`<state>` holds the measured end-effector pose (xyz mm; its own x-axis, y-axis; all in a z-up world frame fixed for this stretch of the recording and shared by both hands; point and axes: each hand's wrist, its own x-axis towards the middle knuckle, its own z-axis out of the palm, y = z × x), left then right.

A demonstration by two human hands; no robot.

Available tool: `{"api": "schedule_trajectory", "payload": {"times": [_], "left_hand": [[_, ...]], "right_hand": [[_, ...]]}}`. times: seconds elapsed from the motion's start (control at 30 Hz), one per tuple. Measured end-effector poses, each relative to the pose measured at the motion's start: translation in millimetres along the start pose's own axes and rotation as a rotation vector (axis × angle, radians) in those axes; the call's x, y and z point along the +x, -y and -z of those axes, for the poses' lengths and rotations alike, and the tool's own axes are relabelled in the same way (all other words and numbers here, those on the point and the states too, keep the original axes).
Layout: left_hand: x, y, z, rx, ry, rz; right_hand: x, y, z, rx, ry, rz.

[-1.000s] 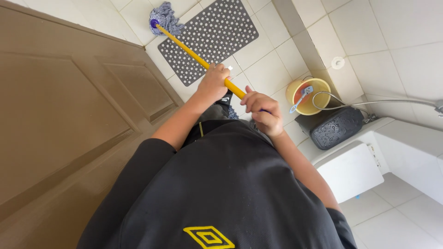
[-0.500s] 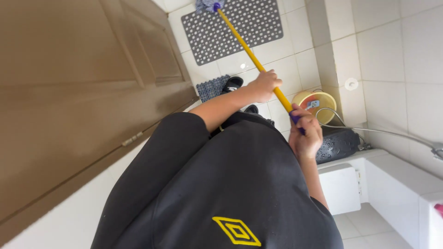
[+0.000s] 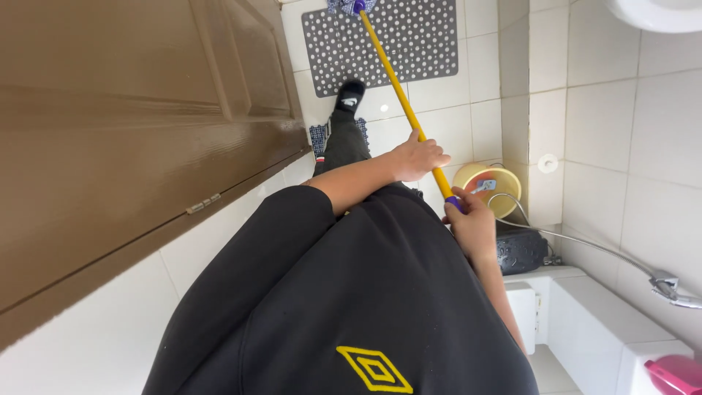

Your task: The person mops the tiled bathroom floor using a yellow-handled mop, moving around a mat and near a bucket. The person then picks up a handheld shower head and rinses the mop head with water.

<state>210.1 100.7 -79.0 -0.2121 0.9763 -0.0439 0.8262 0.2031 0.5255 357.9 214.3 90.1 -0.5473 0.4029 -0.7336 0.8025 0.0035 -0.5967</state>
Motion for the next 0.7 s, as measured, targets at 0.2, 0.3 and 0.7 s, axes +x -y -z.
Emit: {"api": "schedule_trajectory", "payload": {"times": [0.2, 0.3, 0.7], "left_hand": [[43.7, 21.6, 50.6, -0.188, 0.102, 0.035], [69.7, 45.0, 87.2, -0.212, 0.180, -0.025], [75.1, 171.4, 172.3, -0.207, 0.362, -0.239]], "right_hand": [[33.7, 31.0, 37.3, 0.251, 0.007, 0.022], [44.1, 72.3, 46.6, 0.455, 0.010, -0.051], [87.7, 150.1, -15.2, 0.431, -0.019, -0.166]]}}
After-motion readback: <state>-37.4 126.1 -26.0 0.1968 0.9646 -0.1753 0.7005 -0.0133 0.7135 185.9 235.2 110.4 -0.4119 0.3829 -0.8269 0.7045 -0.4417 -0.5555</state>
